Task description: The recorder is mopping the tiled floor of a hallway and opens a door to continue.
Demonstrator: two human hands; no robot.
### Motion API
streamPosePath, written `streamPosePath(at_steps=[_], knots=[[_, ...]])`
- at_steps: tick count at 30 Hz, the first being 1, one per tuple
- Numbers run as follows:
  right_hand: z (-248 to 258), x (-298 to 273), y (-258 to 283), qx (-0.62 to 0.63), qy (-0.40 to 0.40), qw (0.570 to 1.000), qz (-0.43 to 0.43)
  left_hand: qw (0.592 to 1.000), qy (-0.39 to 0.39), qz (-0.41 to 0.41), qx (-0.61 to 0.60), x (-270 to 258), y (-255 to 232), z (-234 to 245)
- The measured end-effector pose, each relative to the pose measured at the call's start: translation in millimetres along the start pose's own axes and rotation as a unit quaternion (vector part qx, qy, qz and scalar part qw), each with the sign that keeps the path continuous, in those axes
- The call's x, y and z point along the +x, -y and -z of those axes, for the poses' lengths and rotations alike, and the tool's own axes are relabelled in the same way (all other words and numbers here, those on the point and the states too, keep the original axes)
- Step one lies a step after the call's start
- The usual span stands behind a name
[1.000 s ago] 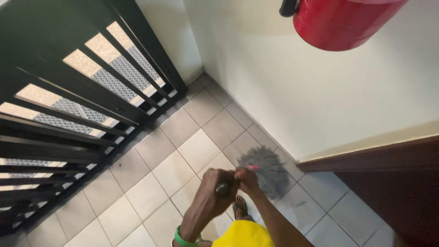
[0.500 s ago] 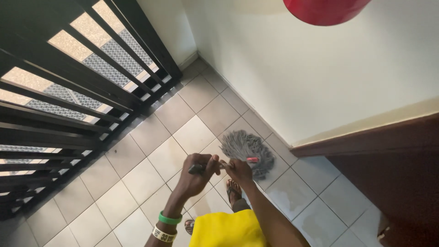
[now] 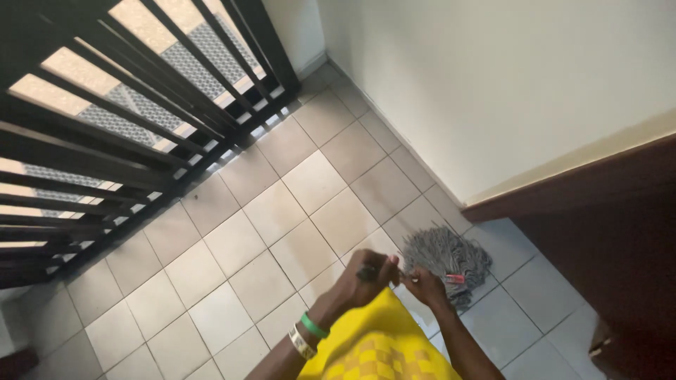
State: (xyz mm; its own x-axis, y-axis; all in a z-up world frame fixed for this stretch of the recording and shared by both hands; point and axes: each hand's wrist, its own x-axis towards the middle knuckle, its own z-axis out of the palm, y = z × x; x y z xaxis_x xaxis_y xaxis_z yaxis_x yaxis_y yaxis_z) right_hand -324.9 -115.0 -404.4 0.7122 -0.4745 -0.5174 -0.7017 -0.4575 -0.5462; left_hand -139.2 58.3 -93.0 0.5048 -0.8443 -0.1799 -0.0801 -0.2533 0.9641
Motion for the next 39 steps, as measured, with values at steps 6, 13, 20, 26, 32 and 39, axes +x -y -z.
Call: streamPosePath(at_steps=[6,13,20,26,32,39], knots=[[-24,-54,43,-0.030,0.039,0.997,0.053,0.994,-0.029,-0.057,0.088,-96,-47,4],[-90,-139,118,0.102,0.027,0.972,0.209,0.991,-0.067,0.009,0.119,-234,-62,-10],[-142,-197,138,0.104,0.045,0.962,0.248,0.986,-0.098,0.013,0.130,-316,-48,-36],[-103,-210,177,-0.106,0.182,0.940,0.269,0.980,-0.176,-0.013,0.090,-345,-34,-43],[-85,-192,131,-0.263,0.195,0.917,0.229,0.974,-0.220,-0.037,0.039,-358,-25,-71],[-40,-157,16,-0.283,0.173,0.921,0.203,0.972,-0.207,-0.082,0.074,-313,22,-172]])
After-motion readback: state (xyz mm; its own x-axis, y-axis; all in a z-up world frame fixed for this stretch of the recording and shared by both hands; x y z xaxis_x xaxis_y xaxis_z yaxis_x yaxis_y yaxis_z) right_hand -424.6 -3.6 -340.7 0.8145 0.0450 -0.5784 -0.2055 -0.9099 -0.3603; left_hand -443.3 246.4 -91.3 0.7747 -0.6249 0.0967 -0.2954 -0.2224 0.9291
